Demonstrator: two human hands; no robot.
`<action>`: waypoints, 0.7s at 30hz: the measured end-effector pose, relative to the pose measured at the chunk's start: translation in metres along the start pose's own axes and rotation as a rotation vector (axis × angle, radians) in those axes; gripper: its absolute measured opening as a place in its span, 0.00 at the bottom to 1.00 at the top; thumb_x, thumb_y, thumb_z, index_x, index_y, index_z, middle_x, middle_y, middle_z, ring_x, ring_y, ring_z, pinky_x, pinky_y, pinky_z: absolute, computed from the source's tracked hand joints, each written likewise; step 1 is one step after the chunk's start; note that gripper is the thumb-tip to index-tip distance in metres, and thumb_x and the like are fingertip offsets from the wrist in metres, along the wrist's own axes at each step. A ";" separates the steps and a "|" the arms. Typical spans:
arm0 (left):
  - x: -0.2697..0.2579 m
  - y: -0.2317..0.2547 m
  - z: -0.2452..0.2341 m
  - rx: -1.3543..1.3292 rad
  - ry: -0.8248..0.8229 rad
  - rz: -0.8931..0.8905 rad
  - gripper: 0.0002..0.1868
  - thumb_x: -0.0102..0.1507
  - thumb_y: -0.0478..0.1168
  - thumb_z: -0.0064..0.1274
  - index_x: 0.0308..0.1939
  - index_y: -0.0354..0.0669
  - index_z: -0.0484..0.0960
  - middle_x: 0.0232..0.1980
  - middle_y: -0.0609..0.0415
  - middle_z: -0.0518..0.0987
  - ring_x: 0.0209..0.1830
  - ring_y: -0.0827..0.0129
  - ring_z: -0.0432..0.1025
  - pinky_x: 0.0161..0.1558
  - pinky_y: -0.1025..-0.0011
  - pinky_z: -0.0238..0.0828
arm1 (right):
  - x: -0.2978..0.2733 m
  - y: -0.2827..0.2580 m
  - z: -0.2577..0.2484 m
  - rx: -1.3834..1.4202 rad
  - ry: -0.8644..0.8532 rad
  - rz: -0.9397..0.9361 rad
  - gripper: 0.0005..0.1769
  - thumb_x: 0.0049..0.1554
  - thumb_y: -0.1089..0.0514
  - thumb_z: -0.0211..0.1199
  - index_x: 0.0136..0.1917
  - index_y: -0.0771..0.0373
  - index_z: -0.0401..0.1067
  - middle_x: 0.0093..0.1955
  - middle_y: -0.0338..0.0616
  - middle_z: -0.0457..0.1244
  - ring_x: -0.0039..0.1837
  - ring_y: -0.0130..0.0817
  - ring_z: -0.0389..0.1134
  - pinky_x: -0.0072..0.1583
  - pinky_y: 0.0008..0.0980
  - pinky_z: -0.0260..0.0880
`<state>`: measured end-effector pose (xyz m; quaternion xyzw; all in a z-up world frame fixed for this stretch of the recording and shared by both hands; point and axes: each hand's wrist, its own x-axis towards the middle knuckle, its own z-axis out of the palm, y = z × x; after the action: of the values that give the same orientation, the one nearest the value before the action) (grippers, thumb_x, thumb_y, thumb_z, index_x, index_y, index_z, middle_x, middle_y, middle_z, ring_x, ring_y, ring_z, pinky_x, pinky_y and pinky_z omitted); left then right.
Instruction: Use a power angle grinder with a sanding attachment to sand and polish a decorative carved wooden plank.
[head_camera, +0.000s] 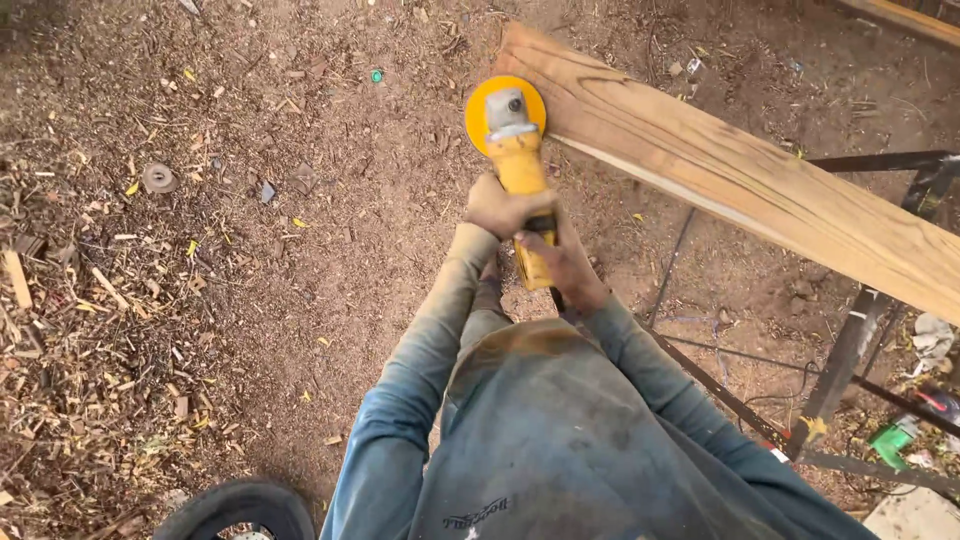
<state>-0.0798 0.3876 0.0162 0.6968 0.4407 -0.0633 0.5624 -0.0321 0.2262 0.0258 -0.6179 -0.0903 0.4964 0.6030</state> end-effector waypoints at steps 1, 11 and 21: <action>-0.007 0.003 0.006 0.000 -0.007 0.002 0.37 0.41 0.66 0.69 0.40 0.38 0.88 0.37 0.45 0.87 0.38 0.61 0.84 0.44 0.63 0.81 | -0.010 0.005 -0.005 -0.001 0.008 0.000 0.23 0.60 0.59 0.65 0.65 0.61 0.61 0.50 0.43 0.64 0.47 0.31 0.69 0.45 0.34 0.75; -0.036 0.052 0.138 0.115 -0.437 0.155 0.45 0.37 0.70 0.67 0.45 0.38 0.86 0.41 0.43 0.87 0.42 0.58 0.83 0.45 0.63 0.81 | -0.115 0.031 -0.081 0.171 0.363 -0.026 0.24 0.62 0.60 0.58 0.70 0.60 0.60 0.58 0.44 0.64 0.55 0.35 0.70 0.54 0.35 0.75; 0.016 0.070 0.061 0.106 -0.302 0.171 0.37 0.39 0.70 0.64 0.37 0.45 0.88 0.35 0.48 0.88 0.36 0.60 0.85 0.42 0.63 0.83 | -0.028 0.053 -0.094 -0.334 0.224 -0.327 0.16 0.67 0.60 0.57 0.67 0.60 0.69 0.57 0.53 0.63 0.51 0.42 0.69 0.49 0.38 0.73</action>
<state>0.0025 0.3473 0.0355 0.7428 0.2866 -0.1424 0.5881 -0.0039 0.1316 -0.0252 -0.7371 -0.2023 0.2992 0.5712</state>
